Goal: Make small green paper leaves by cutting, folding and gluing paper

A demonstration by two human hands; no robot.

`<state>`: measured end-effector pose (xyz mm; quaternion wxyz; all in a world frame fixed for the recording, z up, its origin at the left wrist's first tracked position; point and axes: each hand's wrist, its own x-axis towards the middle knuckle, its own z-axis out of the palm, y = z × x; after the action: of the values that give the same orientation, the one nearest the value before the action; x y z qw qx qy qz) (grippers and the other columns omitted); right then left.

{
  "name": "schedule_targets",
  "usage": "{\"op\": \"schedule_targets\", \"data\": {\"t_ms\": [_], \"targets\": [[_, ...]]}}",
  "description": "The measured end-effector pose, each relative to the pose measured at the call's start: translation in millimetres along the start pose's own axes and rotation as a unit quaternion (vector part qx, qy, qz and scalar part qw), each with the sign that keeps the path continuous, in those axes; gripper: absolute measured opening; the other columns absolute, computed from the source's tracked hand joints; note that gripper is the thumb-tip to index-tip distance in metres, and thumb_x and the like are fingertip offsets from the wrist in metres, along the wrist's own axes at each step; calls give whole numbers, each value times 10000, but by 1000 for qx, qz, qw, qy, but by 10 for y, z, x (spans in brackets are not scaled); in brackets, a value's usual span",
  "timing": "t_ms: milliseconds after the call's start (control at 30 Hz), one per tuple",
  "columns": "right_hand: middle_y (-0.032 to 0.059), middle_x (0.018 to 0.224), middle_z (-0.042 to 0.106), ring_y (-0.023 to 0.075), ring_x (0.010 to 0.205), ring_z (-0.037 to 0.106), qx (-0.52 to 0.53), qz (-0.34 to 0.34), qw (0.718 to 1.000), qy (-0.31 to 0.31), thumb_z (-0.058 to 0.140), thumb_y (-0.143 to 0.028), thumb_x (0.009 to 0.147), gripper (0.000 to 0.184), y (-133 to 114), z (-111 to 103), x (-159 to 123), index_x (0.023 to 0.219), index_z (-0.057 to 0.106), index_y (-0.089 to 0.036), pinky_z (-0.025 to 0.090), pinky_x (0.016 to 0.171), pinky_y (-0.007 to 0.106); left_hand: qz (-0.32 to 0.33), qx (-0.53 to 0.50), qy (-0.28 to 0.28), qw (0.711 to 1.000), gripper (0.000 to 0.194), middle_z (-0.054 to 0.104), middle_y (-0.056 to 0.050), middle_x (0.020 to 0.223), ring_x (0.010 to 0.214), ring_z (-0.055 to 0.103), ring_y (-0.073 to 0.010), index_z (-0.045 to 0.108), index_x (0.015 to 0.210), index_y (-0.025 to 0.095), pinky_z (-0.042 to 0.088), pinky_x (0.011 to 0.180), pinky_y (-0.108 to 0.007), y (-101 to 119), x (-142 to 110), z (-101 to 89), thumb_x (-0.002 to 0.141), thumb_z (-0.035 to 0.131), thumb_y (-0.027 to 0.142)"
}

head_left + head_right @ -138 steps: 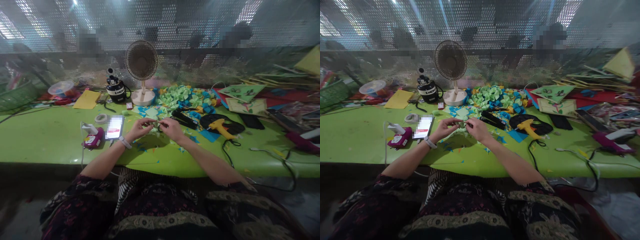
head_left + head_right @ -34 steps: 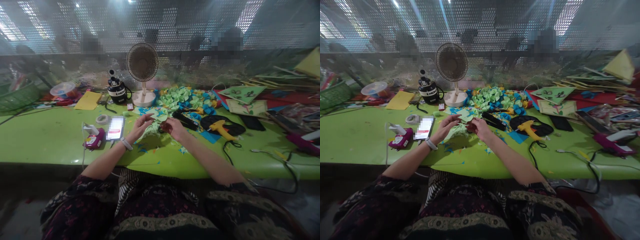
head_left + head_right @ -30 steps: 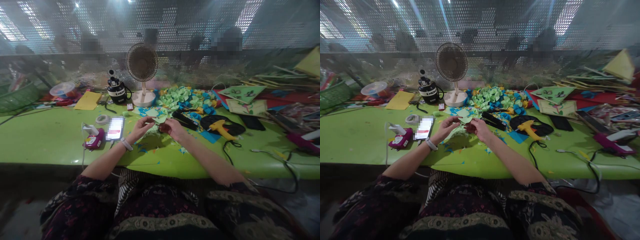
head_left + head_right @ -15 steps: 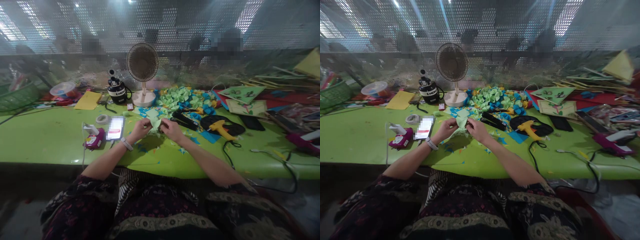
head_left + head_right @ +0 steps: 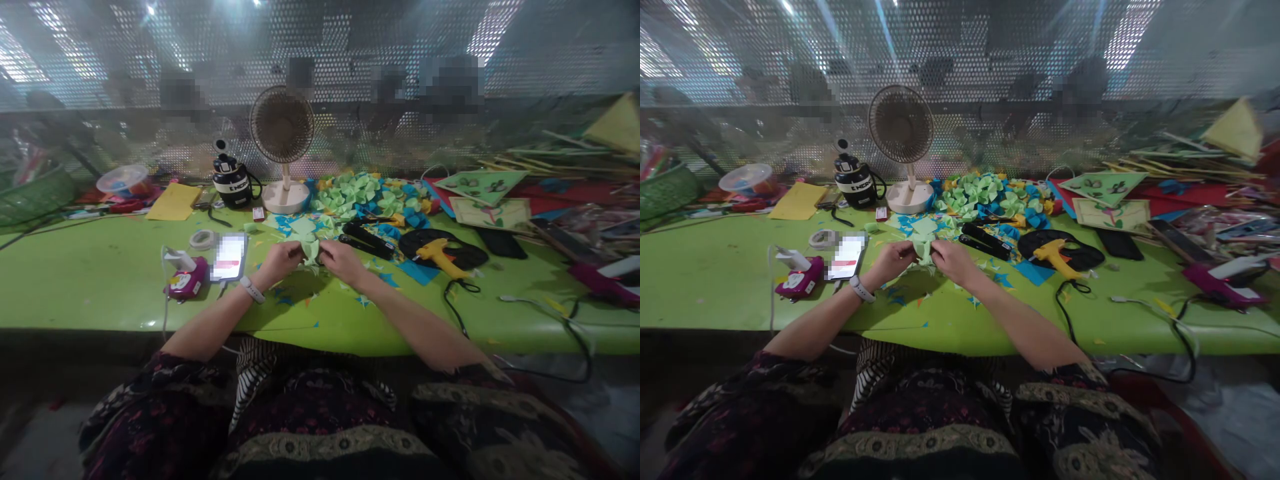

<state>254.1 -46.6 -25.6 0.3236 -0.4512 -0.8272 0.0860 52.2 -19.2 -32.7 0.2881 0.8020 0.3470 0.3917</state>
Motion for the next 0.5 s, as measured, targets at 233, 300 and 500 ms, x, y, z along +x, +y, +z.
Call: {"op": "schedule_targets", "data": {"t_ms": [233,300,500], "targets": [[44,765,601,175,709,495,-12,-1,1000,-22,451,-168,859,112,26,13,-1,784,527,-201,337,677,273,42,59,-19,997,122,641,-16,672,624,521,-134,641,715,169,374,606,-237,17,8,-23,776,537,186],[45,771,601,176,712,498,-16,-6,999,-27,455,-160,853,107,25,11,-2,786,528,-200,334,678,274,45,77,-22,996,111,626,-16,659,618,507,-134,630,703,167,357,599,-239,19,8,-27,770,542,176],[48,793,603,178,715,502,-29,9,999,-17,456,-169,866,90,-24,2,-10,817,525,-200,324,675,273,43,76,-11,996,96,627,-24,689,638,501,-139,604,706,171,355,611,-247,52,-11,-23,775,537,169]]}}
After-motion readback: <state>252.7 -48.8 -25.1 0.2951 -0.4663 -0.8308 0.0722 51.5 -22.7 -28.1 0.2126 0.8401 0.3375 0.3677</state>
